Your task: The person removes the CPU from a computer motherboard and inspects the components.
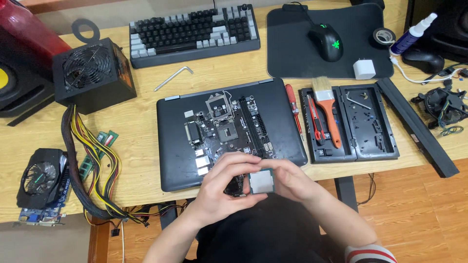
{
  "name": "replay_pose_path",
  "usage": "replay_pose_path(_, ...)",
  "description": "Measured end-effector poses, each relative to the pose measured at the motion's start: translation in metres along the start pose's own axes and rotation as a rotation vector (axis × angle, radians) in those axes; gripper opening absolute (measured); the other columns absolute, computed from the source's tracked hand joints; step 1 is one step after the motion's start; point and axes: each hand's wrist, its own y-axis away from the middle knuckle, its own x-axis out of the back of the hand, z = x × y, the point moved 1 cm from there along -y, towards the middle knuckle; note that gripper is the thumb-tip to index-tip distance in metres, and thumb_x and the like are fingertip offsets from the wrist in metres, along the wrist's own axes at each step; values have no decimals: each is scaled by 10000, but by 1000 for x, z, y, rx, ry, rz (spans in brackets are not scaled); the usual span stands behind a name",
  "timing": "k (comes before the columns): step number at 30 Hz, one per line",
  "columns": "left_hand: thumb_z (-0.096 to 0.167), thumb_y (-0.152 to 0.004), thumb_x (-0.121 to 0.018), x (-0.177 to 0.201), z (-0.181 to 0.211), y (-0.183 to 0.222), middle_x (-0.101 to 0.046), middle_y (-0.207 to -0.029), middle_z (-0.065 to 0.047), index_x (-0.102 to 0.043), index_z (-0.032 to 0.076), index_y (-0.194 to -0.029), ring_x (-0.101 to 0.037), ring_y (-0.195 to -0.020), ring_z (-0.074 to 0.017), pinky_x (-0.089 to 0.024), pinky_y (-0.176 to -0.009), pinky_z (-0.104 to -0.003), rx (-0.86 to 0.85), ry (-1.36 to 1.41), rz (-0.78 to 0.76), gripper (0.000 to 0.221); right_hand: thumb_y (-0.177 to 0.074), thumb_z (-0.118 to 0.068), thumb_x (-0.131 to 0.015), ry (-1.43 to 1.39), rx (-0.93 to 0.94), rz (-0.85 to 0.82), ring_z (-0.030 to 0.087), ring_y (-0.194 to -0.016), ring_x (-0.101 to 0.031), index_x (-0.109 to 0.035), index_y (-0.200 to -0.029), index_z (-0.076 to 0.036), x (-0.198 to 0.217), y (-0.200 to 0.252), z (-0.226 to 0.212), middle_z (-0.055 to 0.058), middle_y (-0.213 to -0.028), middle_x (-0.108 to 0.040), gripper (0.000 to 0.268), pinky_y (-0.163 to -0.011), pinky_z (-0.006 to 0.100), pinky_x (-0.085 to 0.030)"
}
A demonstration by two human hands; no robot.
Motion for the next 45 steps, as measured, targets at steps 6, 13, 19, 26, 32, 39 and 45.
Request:
replay_pose_path(6, 103, -733, -941, -3, 7, 0, -660, -1328, -120, -658, 45, -1232, -658, -1242, -282, -533, -1082, -406, 21, 70, 1, 577, -1012, -590, -618, -105, -67, -95, 312, -1140, -664, -605, -1306, 96, -21, -3, -11, 217, -1195, -668, 747, -990, 449, -532)
replay_pose_path(13, 54, -781, -894, -14, 3, -3, -660, -1338, -135, -633, 39, -1273, -654, -1274, -272, -532, -1106, -390, 120, 209, 18, 558, -1004, -616, -628, -204, -22, -56, 309, -1137, -649, -591, -1287, 92, -37, -16, -12, 205, -1165, -657, 763, -1036, 455, -522)
replay_pose_path(19, -11, -875, -799, -23, -6, -9, -614, -1434, -147, -591, -21, -1371, -604, -1272, -186, -511, -1013, -312, 315, 691, 166, 538, -1026, -575, -592, -352, -6, 76, 278, -1136, -645, -542, -1361, 59, -53, -33, -25, 175, -1165, -654, 719, -1054, 443, -510)
replay_pose_path(26, -19, -891, -804, -19, -5, -3, -630, -1441, -199, -561, -54, -1424, -609, -1332, -239, -491, -1155, -372, 255, 663, 267, 586, -1047, -561, -573, 515, 329, 348, 237, -1140, -590, -554, -1368, 40, -43, -11, -27, 202, -1254, -612, 682, -1019, 386, -493)
replay_pose_path(32, -32, -894, -814, -24, 0, -3, -599, -1462, -234, -539, -70, -1454, -552, -1448, -294, -428, -1281, -427, 191, 628, 219, 625, -1082, -653, -375, 1334, 735, 414, 374, -1431, -416, -575, -1376, -77, -75, -16, -75, 223, -1487, -446, 677, -1243, 527, -353)
replay_pose_path(39, -92, -844, -828, -23, -6, 3, -583, -1500, -268, -496, -85, -1489, -555, -1449, -327, -441, -1250, -440, 218, 700, 200, 725, -1032, -732, -284, 1697, 748, 341, 434, -1481, -302, -748, -1314, -191, -84, -16, -85, 230, -1547, -445, 767, -1270, 612, -219)
replay_pose_path(45, -106, -856, -816, -27, -16, 14, -578, -1504, -262, -516, -85, -1467, -570, -1438, -320, -470, -1228, -453, 225, 706, 164, 681, -1017, -650, -440, 1631, 803, 212, 387, -1433, -408, -800, -1202, -206, -80, -9, -85, 170, -1447, -559, 601, -1254, 623, -293)
